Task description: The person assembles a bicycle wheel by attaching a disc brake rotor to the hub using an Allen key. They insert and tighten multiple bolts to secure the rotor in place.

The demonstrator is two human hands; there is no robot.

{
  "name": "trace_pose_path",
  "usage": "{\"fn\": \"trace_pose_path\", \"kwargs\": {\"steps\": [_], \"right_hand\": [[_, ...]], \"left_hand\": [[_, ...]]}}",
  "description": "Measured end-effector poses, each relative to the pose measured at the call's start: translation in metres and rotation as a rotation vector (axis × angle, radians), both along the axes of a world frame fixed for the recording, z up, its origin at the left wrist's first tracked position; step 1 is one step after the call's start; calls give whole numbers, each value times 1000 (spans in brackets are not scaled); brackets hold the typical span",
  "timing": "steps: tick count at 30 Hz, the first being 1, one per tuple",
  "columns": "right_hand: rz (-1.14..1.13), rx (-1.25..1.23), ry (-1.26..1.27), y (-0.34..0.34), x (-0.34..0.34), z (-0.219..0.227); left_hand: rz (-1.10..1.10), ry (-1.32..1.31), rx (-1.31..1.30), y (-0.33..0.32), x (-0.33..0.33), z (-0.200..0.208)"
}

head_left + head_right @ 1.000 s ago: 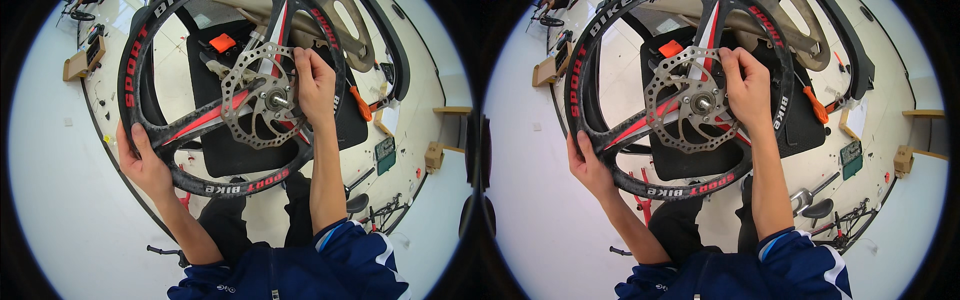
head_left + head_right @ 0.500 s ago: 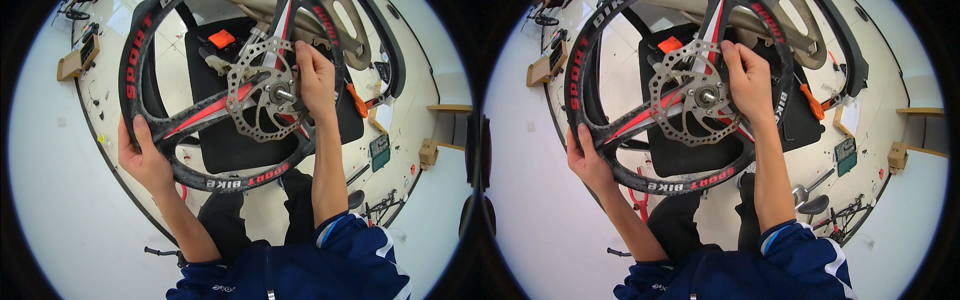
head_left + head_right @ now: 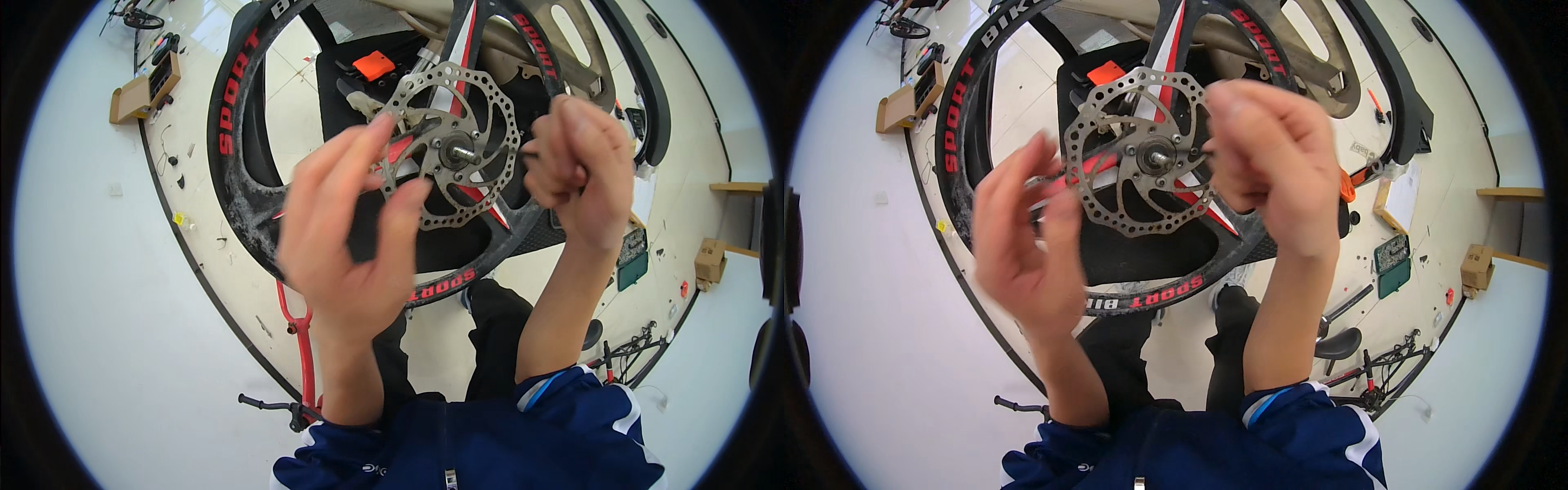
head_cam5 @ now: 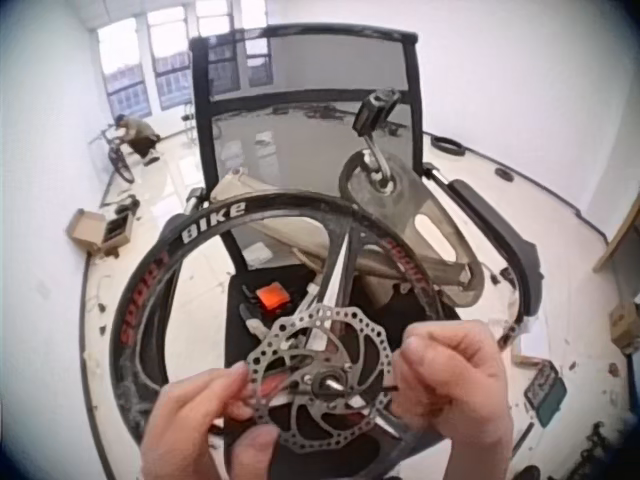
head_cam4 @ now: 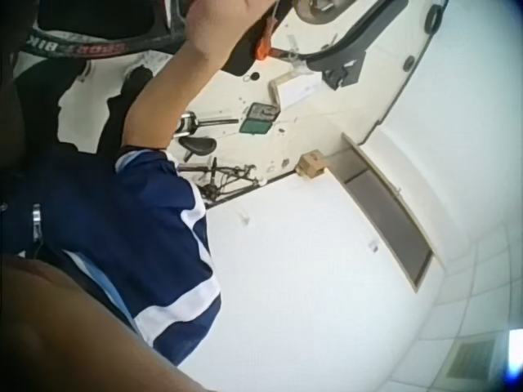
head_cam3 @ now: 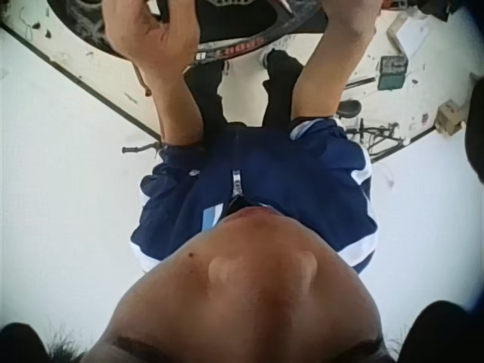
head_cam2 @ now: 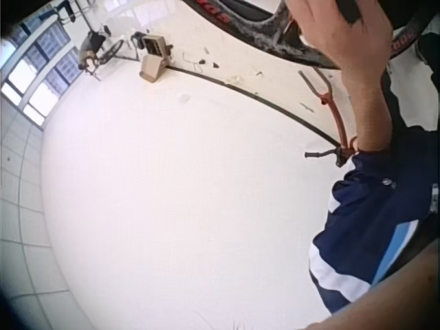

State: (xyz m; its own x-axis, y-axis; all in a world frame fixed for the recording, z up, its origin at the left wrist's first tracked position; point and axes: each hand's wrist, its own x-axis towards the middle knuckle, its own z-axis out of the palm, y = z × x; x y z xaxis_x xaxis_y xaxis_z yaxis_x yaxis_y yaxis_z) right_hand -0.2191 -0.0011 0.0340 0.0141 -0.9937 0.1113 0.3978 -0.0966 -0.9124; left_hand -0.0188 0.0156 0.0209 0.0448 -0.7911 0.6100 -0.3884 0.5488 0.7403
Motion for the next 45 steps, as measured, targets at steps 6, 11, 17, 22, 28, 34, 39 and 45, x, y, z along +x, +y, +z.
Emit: {"fn": "trace_pose_path", "kwargs": {"steps": [6,11,17,22,28,34,39,45], "right_hand": [[158,7,85,-2,10,6],[313,-264,-73,-8,7,1],[142,-246,-14,-12,6,0],[-72,-171,-11,-15,17,-5],[-150,-245,224,-14,16,-6],[-230,-189,294,-8,13,6],[-210,-228,409,-6,15,8],[-403,-401,566,-2,11,9]], "left_hand": [[-166,-103,102,-8,-15,-10],[-140,-102,0,-16,-15,-18],[-50,92,-13,-18,-21,-20],[16,145,-17,-16,-24,-20],[-38,-1,-65,-19,-17,-24],[-88,-49,-57,-19,-6,-14],[-6,-140,10,-18,2,-16],[70,-236,19,-21,-6,-22]]}}
